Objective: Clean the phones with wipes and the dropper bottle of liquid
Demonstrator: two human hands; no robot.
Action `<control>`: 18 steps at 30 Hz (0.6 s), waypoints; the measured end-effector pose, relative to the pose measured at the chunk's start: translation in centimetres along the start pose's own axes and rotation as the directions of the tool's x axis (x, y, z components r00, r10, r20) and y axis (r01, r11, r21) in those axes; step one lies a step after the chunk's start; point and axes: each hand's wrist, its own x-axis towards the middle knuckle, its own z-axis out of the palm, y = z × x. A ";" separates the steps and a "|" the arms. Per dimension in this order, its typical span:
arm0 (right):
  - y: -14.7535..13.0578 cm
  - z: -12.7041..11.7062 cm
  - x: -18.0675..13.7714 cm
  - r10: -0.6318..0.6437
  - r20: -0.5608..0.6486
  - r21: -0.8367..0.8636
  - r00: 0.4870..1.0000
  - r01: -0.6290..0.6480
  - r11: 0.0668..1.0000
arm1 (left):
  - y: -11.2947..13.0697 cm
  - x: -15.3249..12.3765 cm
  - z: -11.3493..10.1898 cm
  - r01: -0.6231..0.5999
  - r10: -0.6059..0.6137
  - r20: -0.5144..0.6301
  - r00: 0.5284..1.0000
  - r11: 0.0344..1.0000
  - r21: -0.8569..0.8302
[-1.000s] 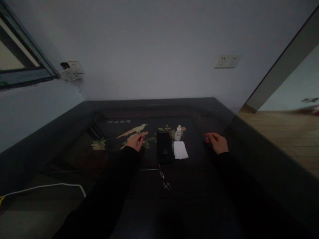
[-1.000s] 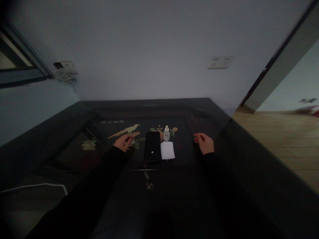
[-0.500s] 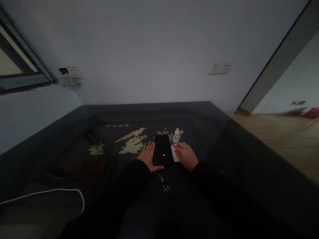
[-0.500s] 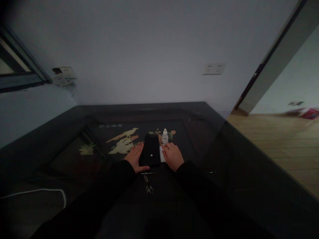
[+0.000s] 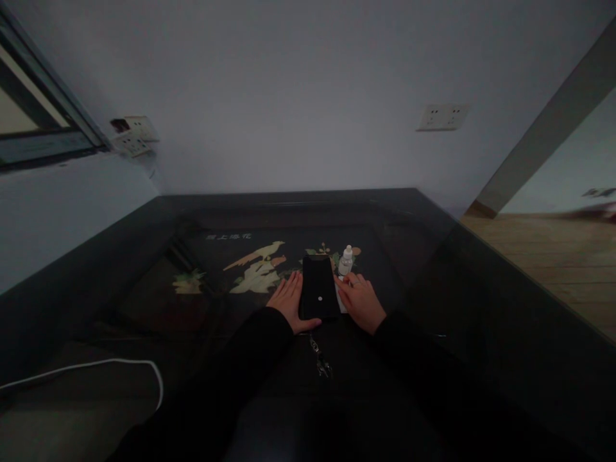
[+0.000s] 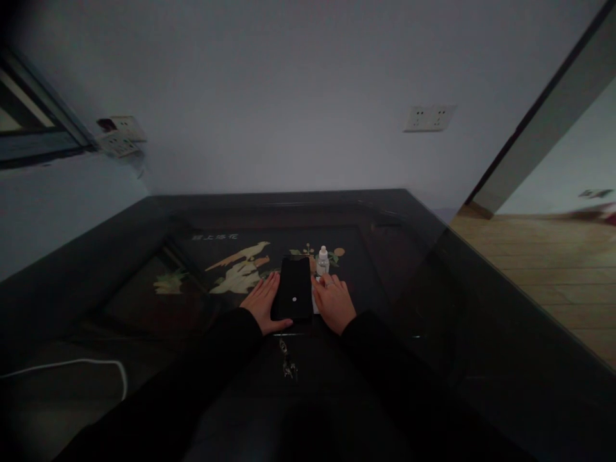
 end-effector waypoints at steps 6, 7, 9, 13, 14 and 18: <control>0.0 -0.1 0.0 0.013 0.023 0.005 1.000 -0.013 1.000 | 0.0 0.2 0.1 -0.008 0.008 -0.013 1.000 1.000 0.001; 0.0 -0.1 0.0 0.015 0.025 0.006 1.000 -0.015 1.000 | 0.0 0.2 0.1 -0.009 0.009 -0.015 1.000 1.000 0.000; 0.0 -0.1 0.0 0.018 0.029 0.007 0.999 -0.018 1.000 | 0.0 0.1 0.1 -0.018 0.018 -0.020 1.000 1.000 -0.008; 0.0 -0.1 0.0 0.012 0.030 0.012 0.999 -0.012 1.000 | -0.1 0.0 0.1 -0.032 0.031 -0.020 0.999 0.999 -0.011; 0.1 -0.1 0.1 0.009 0.029 0.013 1.000 -0.009 1.000 | 0.0 0.0 0.1 -0.033 0.033 -0.017 0.999 0.999 -0.008; 0.2 -0.1 0.1 -0.002 0.031 0.013 1.000 0.001 1.000 | 0.0 0.0 -0.2 -0.033 0.033 0.002 0.999 0.999 -0.001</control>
